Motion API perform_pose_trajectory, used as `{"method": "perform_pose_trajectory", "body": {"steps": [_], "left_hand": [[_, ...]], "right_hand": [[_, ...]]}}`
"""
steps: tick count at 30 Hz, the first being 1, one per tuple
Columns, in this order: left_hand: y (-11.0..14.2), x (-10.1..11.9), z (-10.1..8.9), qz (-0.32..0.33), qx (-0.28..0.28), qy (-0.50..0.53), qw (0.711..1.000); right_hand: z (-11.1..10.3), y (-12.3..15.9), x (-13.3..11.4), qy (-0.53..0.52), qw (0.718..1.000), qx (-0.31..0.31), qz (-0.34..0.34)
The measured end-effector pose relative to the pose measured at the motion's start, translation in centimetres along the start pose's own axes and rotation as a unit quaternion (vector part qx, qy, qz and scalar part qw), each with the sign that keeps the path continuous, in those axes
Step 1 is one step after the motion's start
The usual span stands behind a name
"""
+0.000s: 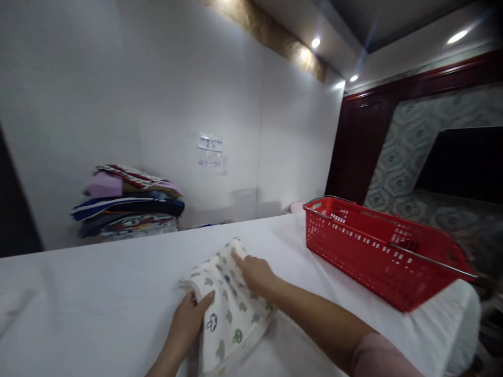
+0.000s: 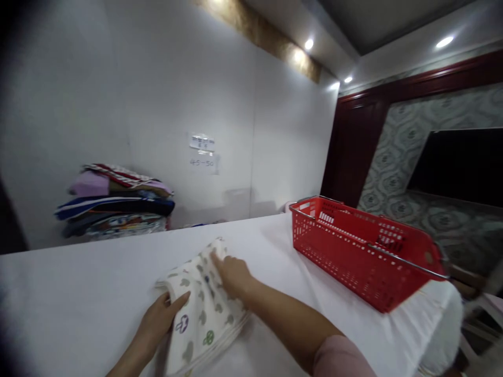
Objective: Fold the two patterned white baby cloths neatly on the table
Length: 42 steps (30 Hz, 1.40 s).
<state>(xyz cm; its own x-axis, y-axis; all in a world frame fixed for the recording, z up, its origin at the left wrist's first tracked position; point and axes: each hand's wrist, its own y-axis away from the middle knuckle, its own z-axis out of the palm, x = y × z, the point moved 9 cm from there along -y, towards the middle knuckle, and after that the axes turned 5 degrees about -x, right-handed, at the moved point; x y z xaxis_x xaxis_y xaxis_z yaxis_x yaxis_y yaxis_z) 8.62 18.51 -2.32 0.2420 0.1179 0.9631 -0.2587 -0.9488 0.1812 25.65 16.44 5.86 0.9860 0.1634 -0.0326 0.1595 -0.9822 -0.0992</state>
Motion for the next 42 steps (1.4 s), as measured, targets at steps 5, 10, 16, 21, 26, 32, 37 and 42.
{"method": "perform_pose_trajectory", "body": {"steps": [5, 10, 16, 21, 26, 32, 37, 42], "left_hand": [[1.1, 2.9, 0.2, 0.063, 0.053, -0.203, 0.976], [1.3, 3.5, 0.4, 0.087, 0.077, -0.223, 0.968], [2.4, 2.9, 0.7, 0.103, 0.036, -0.048, 0.993], [3.1, 4.7, -2.3, 0.117, 0.017, 0.068, 0.991], [1.5, 0.7, -6.1, -0.001, 0.032, 0.129, 0.991], [0.5, -5.0, -6.3, -0.064, 0.079, 0.12, 0.988], [0.5, -5.2, -5.8, -0.046, 0.089, 0.126, 0.987], [0.5, -6.3, -4.9, -0.044, 0.089, 0.112, 0.989]], "right_hand": [[-2.0, 1.2, -5.1, 0.044, 0.996, 0.041, -0.068], [-3.1, 1.9, -6.1, -0.022, 0.998, 0.03, -0.055], [-2.6, 3.0, -4.5, -0.138, 0.989, 0.026, -0.05], [-1.9, 2.8, 1.1, -0.468, 0.881, 0.059, 0.03], [4.9, 3.0, 5.2, -0.69, 0.706, 0.03, 0.157], [11.0, 3.9, 5.4, -0.683, 0.693, -0.005, 0.23], [8.6, 3.1, 6.4, -0.664, 0.725, 0.023, 0.181], [10.0, 2.5, 8.9, -0.592, 0.776, -0.017, 0.216]]}}
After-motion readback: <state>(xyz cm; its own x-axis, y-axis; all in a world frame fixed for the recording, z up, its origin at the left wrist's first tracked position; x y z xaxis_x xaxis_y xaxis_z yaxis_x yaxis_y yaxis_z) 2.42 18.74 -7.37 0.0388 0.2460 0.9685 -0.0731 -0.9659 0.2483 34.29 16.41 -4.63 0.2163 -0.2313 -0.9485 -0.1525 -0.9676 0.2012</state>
